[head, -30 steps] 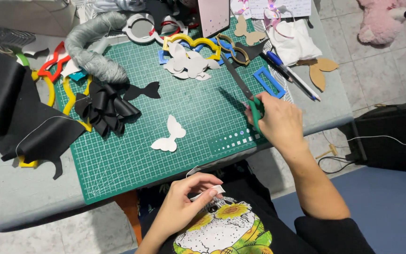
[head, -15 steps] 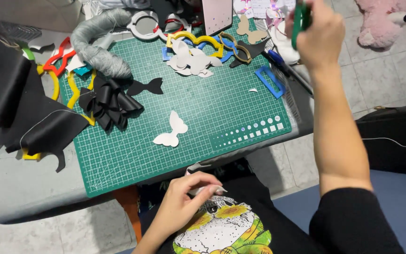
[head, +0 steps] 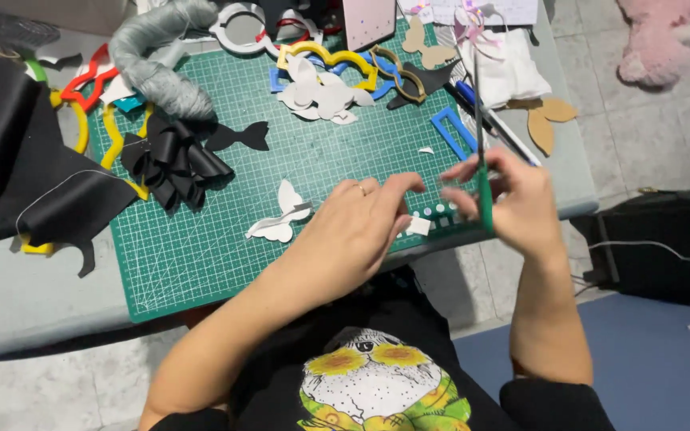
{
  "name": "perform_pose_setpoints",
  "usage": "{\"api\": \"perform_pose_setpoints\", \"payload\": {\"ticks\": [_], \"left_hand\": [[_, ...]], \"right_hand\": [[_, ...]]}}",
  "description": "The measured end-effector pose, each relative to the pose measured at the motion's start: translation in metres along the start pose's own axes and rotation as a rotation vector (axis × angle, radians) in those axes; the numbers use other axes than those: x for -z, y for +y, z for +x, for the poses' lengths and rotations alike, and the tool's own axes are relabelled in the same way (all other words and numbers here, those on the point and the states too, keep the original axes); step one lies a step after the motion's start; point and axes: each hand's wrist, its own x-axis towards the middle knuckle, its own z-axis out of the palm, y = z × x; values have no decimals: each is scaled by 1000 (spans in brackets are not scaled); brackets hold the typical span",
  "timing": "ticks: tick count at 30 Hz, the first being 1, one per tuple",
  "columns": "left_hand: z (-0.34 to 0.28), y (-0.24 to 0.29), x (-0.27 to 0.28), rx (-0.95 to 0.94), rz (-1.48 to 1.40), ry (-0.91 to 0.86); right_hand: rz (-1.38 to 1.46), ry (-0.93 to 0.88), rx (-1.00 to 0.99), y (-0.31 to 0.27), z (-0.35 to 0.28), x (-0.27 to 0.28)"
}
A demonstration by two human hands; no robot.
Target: Cutting out a butterfly shape from a white sheet of material using scissors on a cutting mat
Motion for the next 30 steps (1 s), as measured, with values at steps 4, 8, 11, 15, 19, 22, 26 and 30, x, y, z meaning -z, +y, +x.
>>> {"api": "perform_pose_setpoints", "payload": {"ticks": [4,8,11,15,19,22,26,30], "left_hand": [[-20,17,10,31,-96,30],[-73,37,15,98,-285,-83],[-100,39,5,111,-382,-57],[-126,32,-9,189,-404,84],[-124,26,-4,153,-223,154],[-105,18,-1,51,-121,163],[-55,6,11,-22,3,156],[-8,-11,6,-65,147,97]], "right_hand": [[-591,15,160,36,46,11],[-755,-51,149,56,70,-1],[-987,-75,232,68,77,-6],[-1041,-243,75,28,93,-3],[-932,257,856,58,155,64],[-593,228,675,76,193,91],[-768,295,711,70,155,67],[67,-90,107,-13,41,14]]}}
